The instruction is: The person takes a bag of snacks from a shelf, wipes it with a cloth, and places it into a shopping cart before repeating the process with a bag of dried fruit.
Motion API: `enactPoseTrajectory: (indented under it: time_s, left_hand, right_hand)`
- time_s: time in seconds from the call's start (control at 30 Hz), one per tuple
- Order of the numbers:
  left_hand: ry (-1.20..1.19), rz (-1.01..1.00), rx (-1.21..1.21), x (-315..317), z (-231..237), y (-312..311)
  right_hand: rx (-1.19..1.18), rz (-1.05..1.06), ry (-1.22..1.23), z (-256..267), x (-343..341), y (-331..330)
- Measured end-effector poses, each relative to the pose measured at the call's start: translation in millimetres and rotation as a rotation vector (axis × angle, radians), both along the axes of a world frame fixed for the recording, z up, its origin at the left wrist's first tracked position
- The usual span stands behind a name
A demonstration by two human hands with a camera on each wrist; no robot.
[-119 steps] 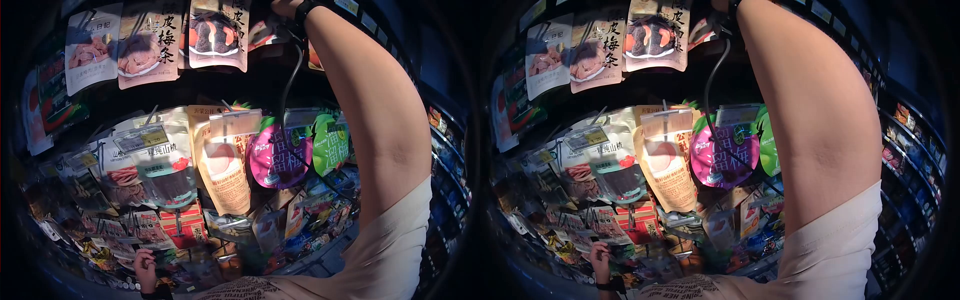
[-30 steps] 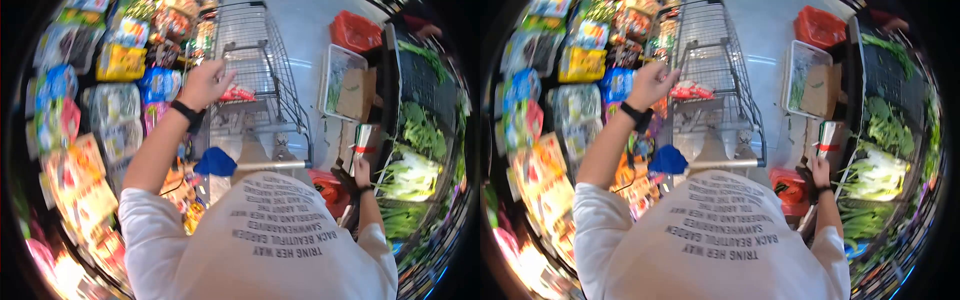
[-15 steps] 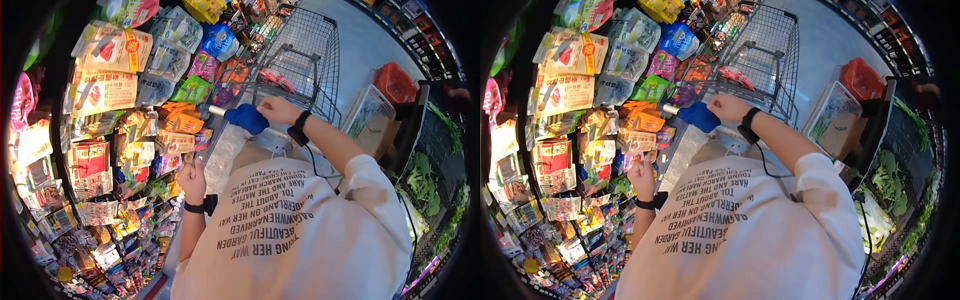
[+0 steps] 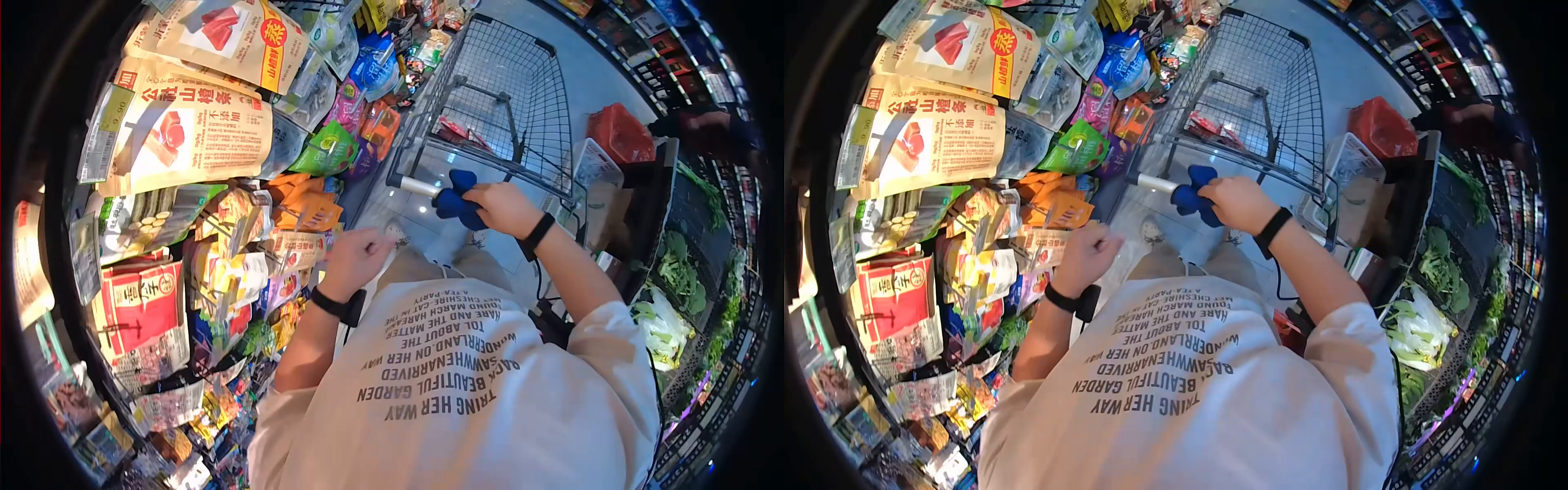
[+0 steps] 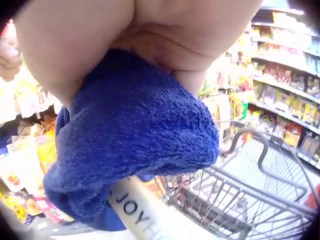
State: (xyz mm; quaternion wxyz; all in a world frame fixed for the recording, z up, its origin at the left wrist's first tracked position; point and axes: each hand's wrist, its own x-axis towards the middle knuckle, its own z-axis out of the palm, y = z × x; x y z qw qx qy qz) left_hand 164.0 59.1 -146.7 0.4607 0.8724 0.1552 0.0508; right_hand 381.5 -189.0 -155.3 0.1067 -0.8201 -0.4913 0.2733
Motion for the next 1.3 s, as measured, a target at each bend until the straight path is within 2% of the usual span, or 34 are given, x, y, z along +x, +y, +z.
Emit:
enactPoseTrajectory:
  time_s: [0.07,0.1,0.17,0.2,0.27,0.3,0.37,0.4,0.47,0.5,0.53,0.6,0.63,0.67,0.73,0.8,0.87,0.9,1.0,1.07,1.13,1.27,1.3]
  left_hand:
    - [0.122,-0.269,-0.154,22,3,0]
    - [0.087,-0.267,-0.150,32,5,-5]
    - [0.204,-0.391,-0.752,53,14,-16]
    - [0.189,-0.524,-0.859,64,26,-16]
    - [0.130,-0.556,-0.859,79,69,-18]
    - [0.125,-0.586,-0.844,81,84,-22]
    - [-0.064,-0.359,-0.936,88,104,-26]
    - [-0.058,-0.377,-0.921,92,107,-26]
    - [0.055,-0.206,-1.598,97,107,-27]
    - [0.062,-0.256,-1.780,104,108,-23]
    - [0.084,-0.246,-1.782,109,110,-24]
    - [-0.039,-0.021,-1.811,111,111,-27]
    - [-0.074,0.055,-1.807,108,103,-28]
    - [-0.076,0.081,-1.805,105,98,-30]
    - [-0.182,0.092,-1.827,102,91,-34]
    - [-0.170,0.114,-1.822,99,86,-36]
    - [-0.092,0.116,-1.845,100,90,-45]
    - [-0.074,0.250,-1.834,98,84,-47]
    - [-0.158,0.336,-1.719,92,84,-71]
    - [-0.143,0.405,-1.653,86,85,-85]
    - [-0.103,0.459,-1.559,78,87,-101]
    - [-0.272,0.587,-1.499,56,78,-126]
    - [-0.262,0.602,-1.548,46,76,-128]
  right_hand:
    - [0.273,-0.060,0.039,47,-8,-2]
    - [0.307,-0.113,0.070,78,-12,1]
    - [0.407,-0.219,0.151,138,-18,7]
    - [0.446,-0.267,0.163,158,-20,7]
    - [0.562,-0.421,0.199,199,-32,16]
    - [0.577,-0.438,0.175,204,-36,19]
    - [0.781,-0.509,0.147,205,-37,27]
    - [0.800,-0.522,0.139,209,-38,32]
    - [0.804,-0.578,0.125,213,-43,40]
    - [0.857,-0.530,0.129,208,-46,45]
    - [0.854,-0.547,0.142,205,-50,49]
    - [0.866,-0.404,0.466,200,-57,53]
    - [0.818,-0.261,0.243,195,-53,52]
    - [0.815,-0.253,0.264,192,-51,50]
    - [0.771,-0.231,0.530,186,-42,41]
    - [0.736,-0.141,0.503,180,-22,29]
    - [0.525,-0.227,0.832,171,0,16]
    - [0.438,-0.285,0.727,152,13,8]
    - [0.317,-0.133,0.818,115,51,-4]
    - [0.303,-0.108,0.831,105,57,-12]
    - [0.397,-0.133,0.887,86,59,-20]
    - [0.527,-0.156,1.056,70,61,-20]
    - [0.583,-0.179,1.092,84,58,-18]
